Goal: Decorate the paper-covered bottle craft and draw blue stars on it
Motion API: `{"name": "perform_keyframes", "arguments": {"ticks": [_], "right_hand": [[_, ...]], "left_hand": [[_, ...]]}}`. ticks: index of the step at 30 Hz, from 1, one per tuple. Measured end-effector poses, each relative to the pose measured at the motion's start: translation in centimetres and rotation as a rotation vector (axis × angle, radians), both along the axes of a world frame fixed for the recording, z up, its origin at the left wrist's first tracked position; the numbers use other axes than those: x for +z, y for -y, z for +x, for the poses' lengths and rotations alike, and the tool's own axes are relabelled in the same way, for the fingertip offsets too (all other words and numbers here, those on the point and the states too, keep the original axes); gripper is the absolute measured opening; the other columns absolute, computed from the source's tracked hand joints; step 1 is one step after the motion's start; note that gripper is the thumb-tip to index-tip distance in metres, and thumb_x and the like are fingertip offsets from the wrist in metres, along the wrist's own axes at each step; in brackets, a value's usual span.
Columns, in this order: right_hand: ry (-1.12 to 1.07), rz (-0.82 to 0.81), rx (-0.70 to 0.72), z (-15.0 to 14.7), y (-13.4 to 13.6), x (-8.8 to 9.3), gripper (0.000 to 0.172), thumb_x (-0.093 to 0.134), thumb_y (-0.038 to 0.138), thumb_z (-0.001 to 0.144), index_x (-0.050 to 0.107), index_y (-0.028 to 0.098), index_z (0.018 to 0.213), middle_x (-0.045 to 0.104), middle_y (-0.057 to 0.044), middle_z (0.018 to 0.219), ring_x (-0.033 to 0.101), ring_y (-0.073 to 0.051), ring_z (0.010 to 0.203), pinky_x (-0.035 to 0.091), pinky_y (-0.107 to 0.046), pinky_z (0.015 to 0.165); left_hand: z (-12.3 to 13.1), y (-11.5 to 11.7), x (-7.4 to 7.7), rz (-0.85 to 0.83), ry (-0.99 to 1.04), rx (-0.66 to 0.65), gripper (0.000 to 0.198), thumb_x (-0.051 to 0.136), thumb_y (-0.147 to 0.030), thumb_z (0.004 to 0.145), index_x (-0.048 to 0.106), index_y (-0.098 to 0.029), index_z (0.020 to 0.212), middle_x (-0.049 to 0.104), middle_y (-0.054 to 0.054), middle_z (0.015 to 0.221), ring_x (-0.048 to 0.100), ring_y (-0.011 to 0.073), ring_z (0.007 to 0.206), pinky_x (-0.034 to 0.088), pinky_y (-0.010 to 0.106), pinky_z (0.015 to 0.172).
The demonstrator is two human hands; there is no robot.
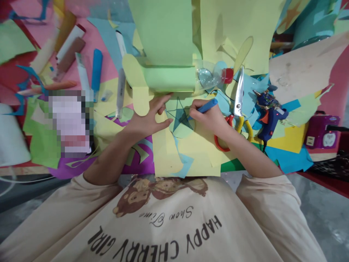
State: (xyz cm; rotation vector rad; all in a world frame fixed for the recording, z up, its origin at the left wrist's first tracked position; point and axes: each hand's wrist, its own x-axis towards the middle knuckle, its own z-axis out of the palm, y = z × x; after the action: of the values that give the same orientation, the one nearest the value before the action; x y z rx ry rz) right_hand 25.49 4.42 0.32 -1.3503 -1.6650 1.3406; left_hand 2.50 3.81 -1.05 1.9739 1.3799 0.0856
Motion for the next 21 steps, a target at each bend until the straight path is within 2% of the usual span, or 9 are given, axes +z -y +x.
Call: {"name": "perform_keyframes", "arguments": {"ticks": [6,11,16,21], "right_hand": [[0.044,0.005,0.043,0.01,-0.07,0.26,0.018,0.056,0.02,0.076,0.052,0.021,0.058,0.051,0.003,0.056,0.042,-0.011,0.056,0.032,-0.029,0.056],[0.069,-0.01,0.022,0.02,0.09,0.11,0.016,0.055,0.019,0.074,0.054,0.02,0.059,0.053,0.002,0.057,0.042,-0.011,0.058,0.032,-0.028,0.056],[-0.007,-0.027,0.018,0.04,0.08,0.18,0.017,0.052,0.019,0.071,0.049,0.021,0.054,0.047,0.003,0.053,0.038,-0.01,0.054,0.029,-0.028,0.053],[0.012,-0.037,0.008,-0.03,0.17,0.32,0.017,0.051,0.021,0.068,0.047,0.021,0.052,0.044,0.004,0.051,0.035,-0.009,0.053,0.027,-0.028,0.052]], "left_hand": [[0.02,0.01,0.32,-0.033,0.002,0.016,0.073,0.059,-0.037,0.092,0.034,-0.03,0.16,0.056,0.001,0.104,0.055,0.0191,0.092,0.042,0.036,0.097],[-0.04,0.03,0.13,-0.044,0.017,0.014,0.074,0.058,-0.041,0.093,0.033,-0.028,0.161,0.056,0.003,0.107,0.056,0.0201,0.095,0.042,0.037,0.1],[-0.14,0.13,-0.27,-0.016,0.041,0.008,0.073,0.058,-0.04,0.092,0.034,-0.027,0.16,0.057,0.003,0.108,0.056,0.0212,0.099,0.041,0.039,0.105],[-0.18,0.15,-0.14,-0.021,0.028,0.011,0.073,0.058,-0.04,0.092,0.034,-0.029,0.16,0.057,0.003,0.106,0.055,0.0211,0.099,0.042,0.039,0.103]]}}
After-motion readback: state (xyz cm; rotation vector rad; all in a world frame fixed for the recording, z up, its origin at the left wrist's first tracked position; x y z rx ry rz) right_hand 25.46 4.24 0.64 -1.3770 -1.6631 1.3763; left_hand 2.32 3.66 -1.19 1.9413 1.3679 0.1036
